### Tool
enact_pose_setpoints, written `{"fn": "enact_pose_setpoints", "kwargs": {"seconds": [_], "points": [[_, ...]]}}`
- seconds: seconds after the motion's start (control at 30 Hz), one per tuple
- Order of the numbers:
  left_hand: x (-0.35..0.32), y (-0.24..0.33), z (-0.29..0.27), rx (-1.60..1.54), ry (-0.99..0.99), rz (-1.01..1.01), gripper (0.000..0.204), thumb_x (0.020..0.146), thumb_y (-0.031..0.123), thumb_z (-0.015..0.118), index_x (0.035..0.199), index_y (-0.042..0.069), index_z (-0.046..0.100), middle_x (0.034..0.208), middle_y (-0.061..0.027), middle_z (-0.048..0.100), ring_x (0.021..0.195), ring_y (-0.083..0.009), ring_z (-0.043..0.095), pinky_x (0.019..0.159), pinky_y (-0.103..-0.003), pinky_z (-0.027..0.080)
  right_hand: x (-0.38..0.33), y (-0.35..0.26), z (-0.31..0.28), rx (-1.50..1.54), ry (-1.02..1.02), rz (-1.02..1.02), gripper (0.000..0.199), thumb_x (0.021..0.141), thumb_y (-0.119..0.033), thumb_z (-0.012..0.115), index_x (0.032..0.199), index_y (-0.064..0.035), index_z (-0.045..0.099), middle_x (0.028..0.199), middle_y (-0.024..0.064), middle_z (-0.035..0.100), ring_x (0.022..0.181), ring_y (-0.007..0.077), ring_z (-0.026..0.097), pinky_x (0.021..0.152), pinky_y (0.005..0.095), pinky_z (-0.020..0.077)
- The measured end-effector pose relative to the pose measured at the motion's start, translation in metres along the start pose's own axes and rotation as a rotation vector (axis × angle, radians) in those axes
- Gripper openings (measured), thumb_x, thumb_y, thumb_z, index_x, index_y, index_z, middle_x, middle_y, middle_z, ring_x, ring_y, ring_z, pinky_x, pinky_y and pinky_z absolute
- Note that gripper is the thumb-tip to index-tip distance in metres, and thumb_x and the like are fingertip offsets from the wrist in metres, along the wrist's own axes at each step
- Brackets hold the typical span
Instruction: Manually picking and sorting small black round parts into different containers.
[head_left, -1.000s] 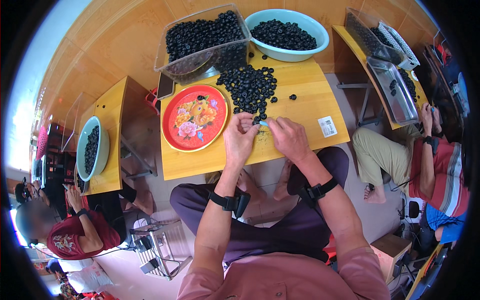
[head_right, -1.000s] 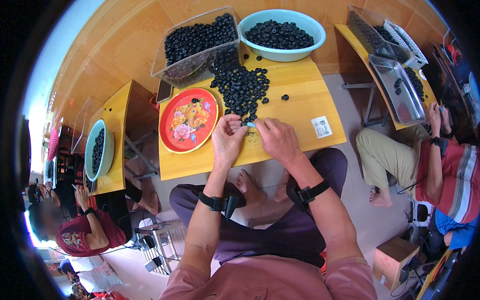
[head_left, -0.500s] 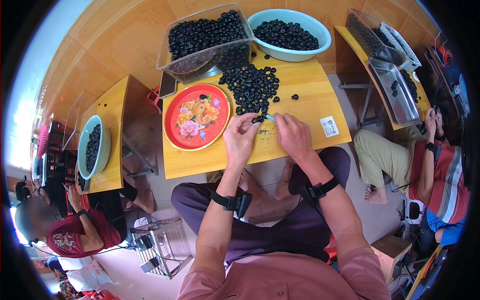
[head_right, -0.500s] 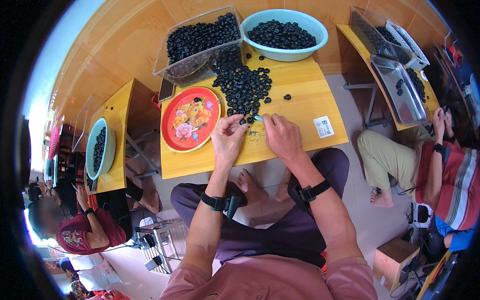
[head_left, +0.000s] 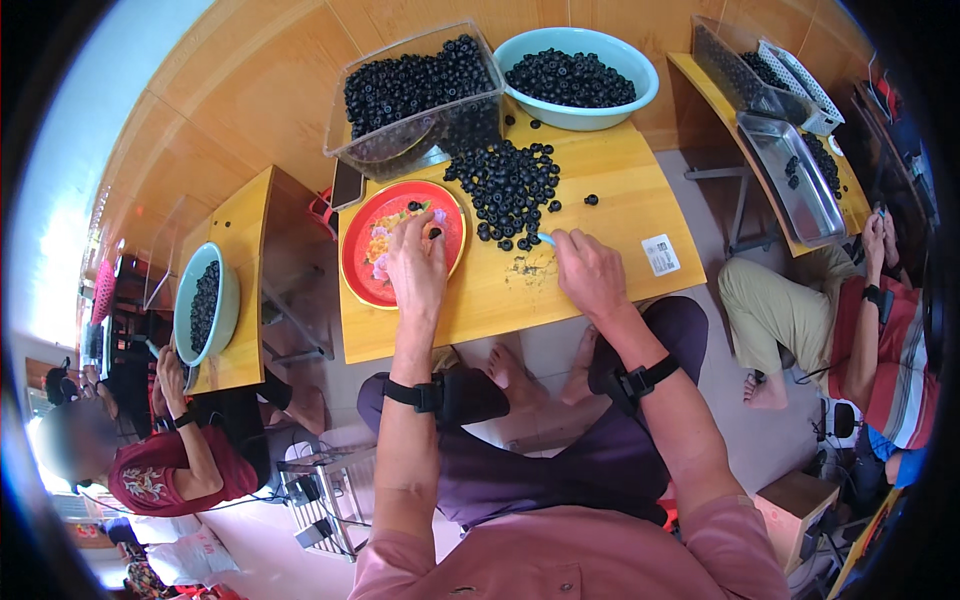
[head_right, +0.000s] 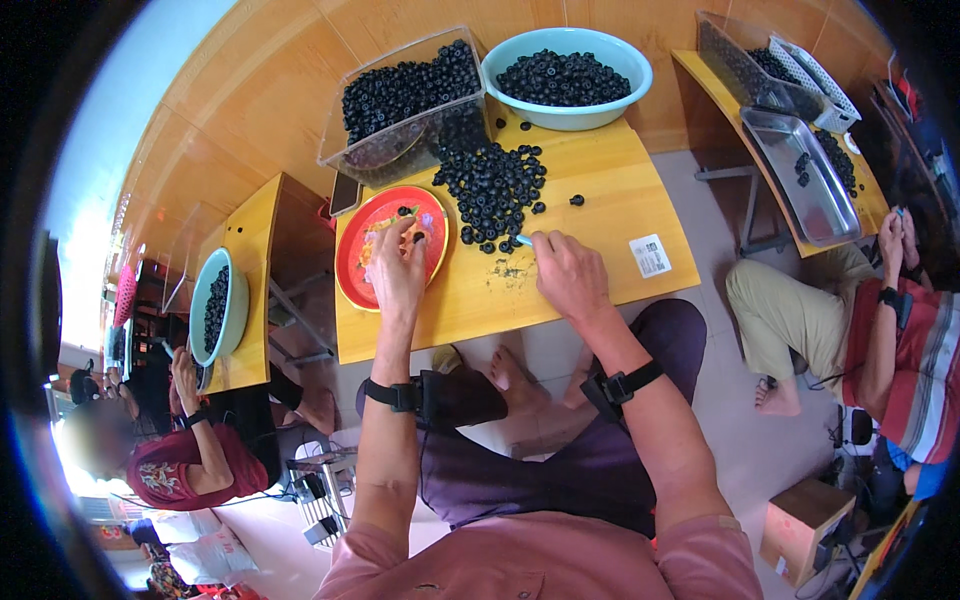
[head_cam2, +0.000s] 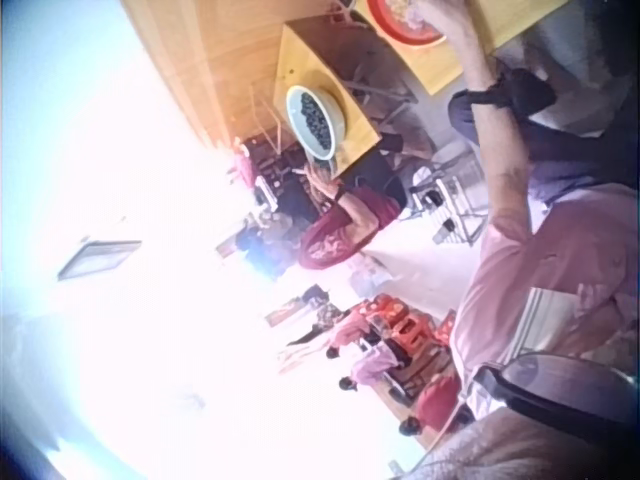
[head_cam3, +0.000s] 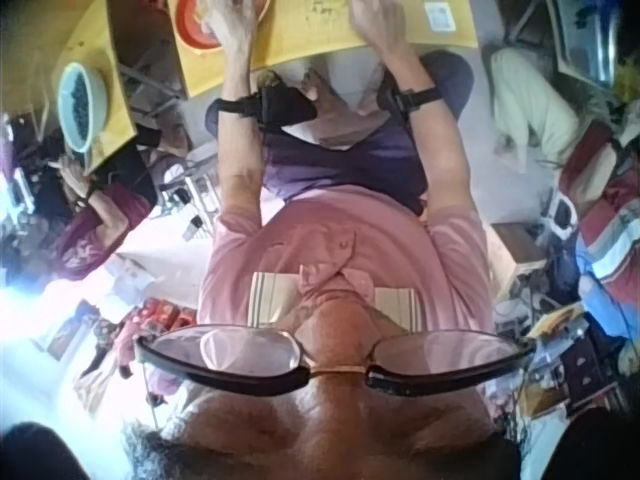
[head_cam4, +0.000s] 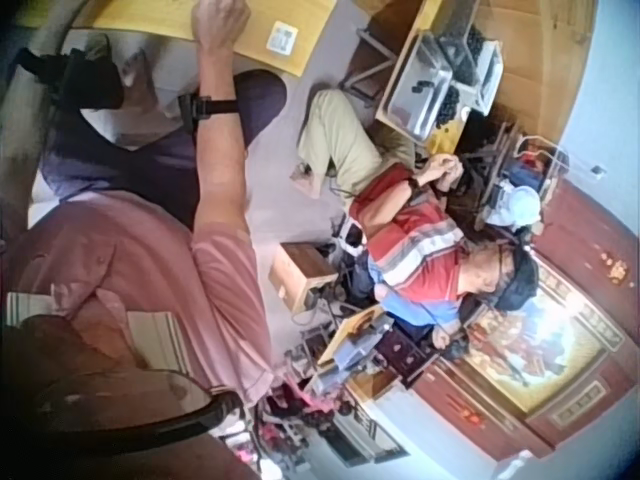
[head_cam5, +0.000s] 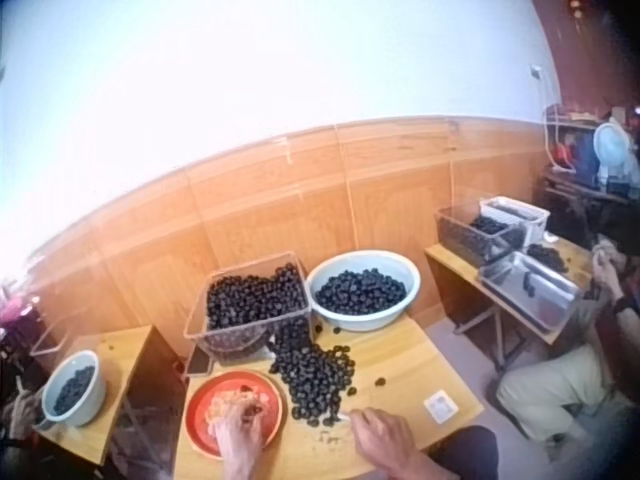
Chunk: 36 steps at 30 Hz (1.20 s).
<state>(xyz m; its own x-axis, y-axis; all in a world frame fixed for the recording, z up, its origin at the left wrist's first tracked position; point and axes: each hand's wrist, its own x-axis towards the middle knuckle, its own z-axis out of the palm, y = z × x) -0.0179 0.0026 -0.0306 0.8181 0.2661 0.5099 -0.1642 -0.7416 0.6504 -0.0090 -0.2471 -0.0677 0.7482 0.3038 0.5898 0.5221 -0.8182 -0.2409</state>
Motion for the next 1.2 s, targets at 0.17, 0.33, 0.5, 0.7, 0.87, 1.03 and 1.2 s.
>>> {"fn": "enact_pose_setpoints", "kwargs": {"seconds": [0.17,0.33,0.5,0.7,0.87,1.03,1.2], "points": [[-0.018,0.025,0.018,-0.008,-0.221,0.345,0.022,0.085,-0.004,0.068,0.107,0.000,0.069,0.101,-0.0180,0.066,0.096,-0.0365,0.064,0.086,-0.044,0.054,-0.003,0.004,0.002,0.025,-0.027,0.030,0.009,0.092,-0.010,0.063,0.100,-0.0061,0.065,0.079,0.0093,0.060,0.074,0.0294,0.067,0.061,0.0430,0.0536],[-0.032,0.024,0.049,0.002,-0.322,0.413,0.020,0.087,-0.001,0.068,0.106,0.001,0.070,0.100,-0.0166,0.066,0.097,-0.0363,0.064,0.087,-0.045,0.054,0.000,-0.001,0.000,0.007,-0.010,0.014,0.011,0.085,-0.006,0.060,0.095,-0.0063,0.063,0.078,0.0091,0.060,0.074,0.0275,0.067,0.061,0.0419,0.0560],[-0.033,0.025,0.053,0.005,-0.294,0.230,0.018,0.086,0.001,0.070,0.105,0.001,0.071,0.101,-0.0164,0.068,0.095,-0.0369,0.066,0.084,-0.044,0.054,-0.002,0.002,0.002,0.015,-0.015,0.020,0.013,0.085,-0.007,0.060,0.098,-0.0063,0.064,0.079,0.0089,0.061,0.075,0.0273,0.067,0.061,0.0417,0.0559],[-0.034,0.027,0.050,-0.086,-0.213,0.172,0.015,0.091,0.005,0.071,0.106,0.000,0.072,0.096,-0.0157,0.070,0.081,-0.0290,0.070,0.073,-0.037,0.056,-0.002,0.004,0.002,0.020,-0.019,0.020,0.015,0.085,-0.007,0.060,0.099,-0.0062,0.064,0.080,0.0090,0.061,0.075,0.0271,0.067,0.062,0.0415,0.0560],[-0.042,0.035,0.056,-0.349,-0.224,-0.248,0.018,0.087,0.004,0.075,0.105,0.001,0.075,0.092,-0.0123,0.068,0.082,-0.0211,0.068,0.072,-0.035,0.054,-0.001,0.002,0.000,0.016,-0.033,0.023,0.015,0.085,-0.007,0.061,0.100,-0.0058,0.064,0.080,0.0090,0.061,0.076,0.0269,0.068,0.062,0.0415,0.0560],[-0.050,0.035,0.063,-0.327,-0.153,-0.212,0.022,0.084,0.001,0.077,0.106,0.001,0.076,0.092,-0.0099,0.067,0.076,-0.0163,0.063,0.069,-0.031,0.052,0.000,0.000,0.000,0.013,-0.020,0.011,0.014,0.086,-0.007,0.061,0.100,-0.0058,0.064,0.080,0.0088,0.061,0.076,0.0269,0.068,0.062,0.0413,0.0560],[-0.055,0.039,0.063,-0.308,-0.114,-0.133,0.022,0.083,-0.001,0.077,0.105,0.001,0.076,0.094,-0.0099,0.067,0.073,-0.0163,0.061,0.069,-0.030,0.052,-0.001,0.000,-0.002,0.012,-0.050,0.014,0.013,0.087,-0.007,0.061,0.100,-0.0064,0.063,0.080,0.0086,0.061,0.075,0.0270,0.067,0.062,0.0413,0.0558]]}}
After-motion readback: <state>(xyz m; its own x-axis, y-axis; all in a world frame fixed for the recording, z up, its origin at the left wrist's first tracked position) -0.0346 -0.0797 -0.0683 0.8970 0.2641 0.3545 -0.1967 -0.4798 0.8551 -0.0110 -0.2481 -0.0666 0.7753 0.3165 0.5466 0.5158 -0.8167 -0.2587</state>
